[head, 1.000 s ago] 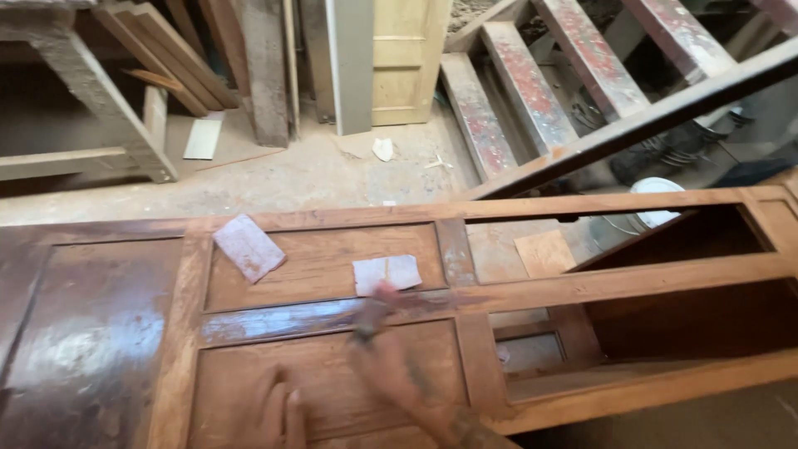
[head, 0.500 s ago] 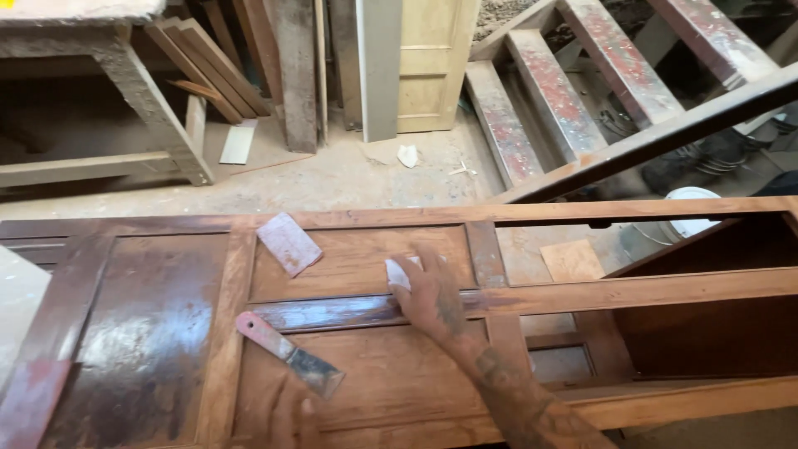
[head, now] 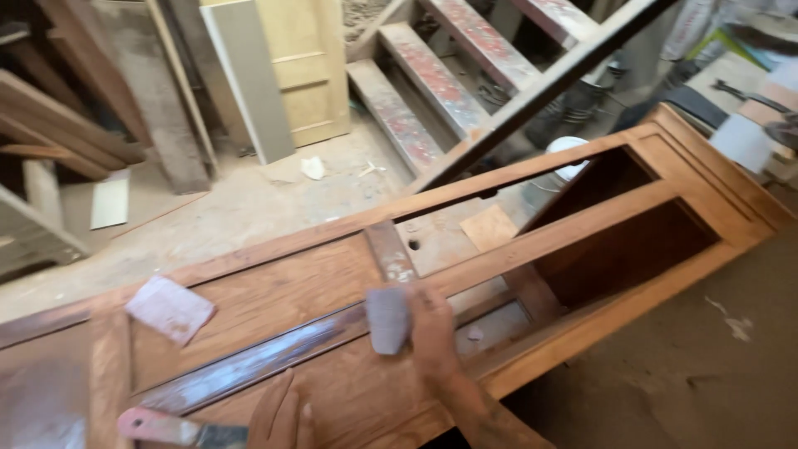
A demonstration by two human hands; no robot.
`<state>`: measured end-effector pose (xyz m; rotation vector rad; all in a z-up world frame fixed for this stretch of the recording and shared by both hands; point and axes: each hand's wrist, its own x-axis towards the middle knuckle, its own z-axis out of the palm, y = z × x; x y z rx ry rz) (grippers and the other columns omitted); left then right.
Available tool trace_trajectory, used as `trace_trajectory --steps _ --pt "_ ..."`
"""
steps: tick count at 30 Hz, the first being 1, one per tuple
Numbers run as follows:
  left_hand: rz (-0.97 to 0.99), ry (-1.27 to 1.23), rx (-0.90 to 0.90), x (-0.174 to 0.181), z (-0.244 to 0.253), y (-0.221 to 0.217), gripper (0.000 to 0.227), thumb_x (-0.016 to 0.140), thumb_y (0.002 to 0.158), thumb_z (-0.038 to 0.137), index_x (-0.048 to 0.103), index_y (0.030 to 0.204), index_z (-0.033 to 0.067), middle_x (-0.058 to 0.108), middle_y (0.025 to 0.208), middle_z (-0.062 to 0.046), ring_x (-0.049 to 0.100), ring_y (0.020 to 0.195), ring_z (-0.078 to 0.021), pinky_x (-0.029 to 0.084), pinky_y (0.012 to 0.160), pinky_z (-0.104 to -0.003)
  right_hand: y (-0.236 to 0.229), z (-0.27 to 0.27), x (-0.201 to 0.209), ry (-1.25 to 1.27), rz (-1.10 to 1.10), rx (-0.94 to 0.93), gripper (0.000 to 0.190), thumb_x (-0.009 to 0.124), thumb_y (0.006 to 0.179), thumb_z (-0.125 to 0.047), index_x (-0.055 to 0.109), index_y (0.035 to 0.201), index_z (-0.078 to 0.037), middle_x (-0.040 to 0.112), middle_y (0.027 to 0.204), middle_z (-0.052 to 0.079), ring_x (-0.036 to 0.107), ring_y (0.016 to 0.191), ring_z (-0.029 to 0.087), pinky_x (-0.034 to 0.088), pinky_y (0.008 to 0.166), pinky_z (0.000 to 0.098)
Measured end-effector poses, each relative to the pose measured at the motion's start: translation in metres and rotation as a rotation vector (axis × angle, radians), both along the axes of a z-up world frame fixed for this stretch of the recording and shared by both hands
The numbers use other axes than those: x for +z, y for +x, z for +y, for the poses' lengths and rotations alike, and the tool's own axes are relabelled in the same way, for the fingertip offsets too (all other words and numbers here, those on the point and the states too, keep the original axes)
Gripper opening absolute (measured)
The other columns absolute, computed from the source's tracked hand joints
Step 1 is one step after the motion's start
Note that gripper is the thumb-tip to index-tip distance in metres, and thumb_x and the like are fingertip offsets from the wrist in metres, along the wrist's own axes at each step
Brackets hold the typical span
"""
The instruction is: Refinishing a wooden cabinet by sanding the surfaces and applying a finish with a brush
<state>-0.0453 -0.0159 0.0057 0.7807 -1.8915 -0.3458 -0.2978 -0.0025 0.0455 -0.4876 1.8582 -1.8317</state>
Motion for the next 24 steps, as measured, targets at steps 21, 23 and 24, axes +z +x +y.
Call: trace_trajectory --steps 21,23,24 --pt "-0.373 -0.073 -0.463 -0.011 0.073 -0.461 0.015 0.063 0.087 0.015 0.069 0.09 0.002 0.064 0.136 -0.027 0.056 0.129 -0.0448 0.034 0.117 -0.06 -0.377 0.255 -0.09 0.272 1.033 1.268 0.055 0.061 0.096 -0.05 0.063 0.138 -0.014 0.064 0.142 0.009 0.055 0.129 0.039 0.037 0.106 0.0548" --pt "-0.422 -0.057 -0.424 -0.006 0.087 -0.489 0.017 0.062 0.089 0.018 0.07 0.09 0.0029 0.063 0.139 -0.025 0.057 0.128 -0.0429 0.034 0.117 -0.06 -0.408 0.249 -0.087 0.439 1.006 1.005 0.042 0.059 0.086 -0.029 0.072 0.126 -0.027 0.072 0.132 0.0 0.065 0.118 0.03 0.047 0.097 0.0455" --pt "-0.453 -0.043 -0.396 -0.003 0.094 -0.501 0.019 0.061 0.091 0.02 0.07 0.091 0.0037 0.062 0.143 -0.022 0.058 0.127 -0.041 0.034 0.116 -0.06 -0.423 0.246 -0.084 0.614 0.972 0.727 0.056 0.056 0.076 -0.008 0.081 0.115 -0.04 0.079 0.122 -0.01 0.075 0.106 0.02 0.057 0.089 0.0361"
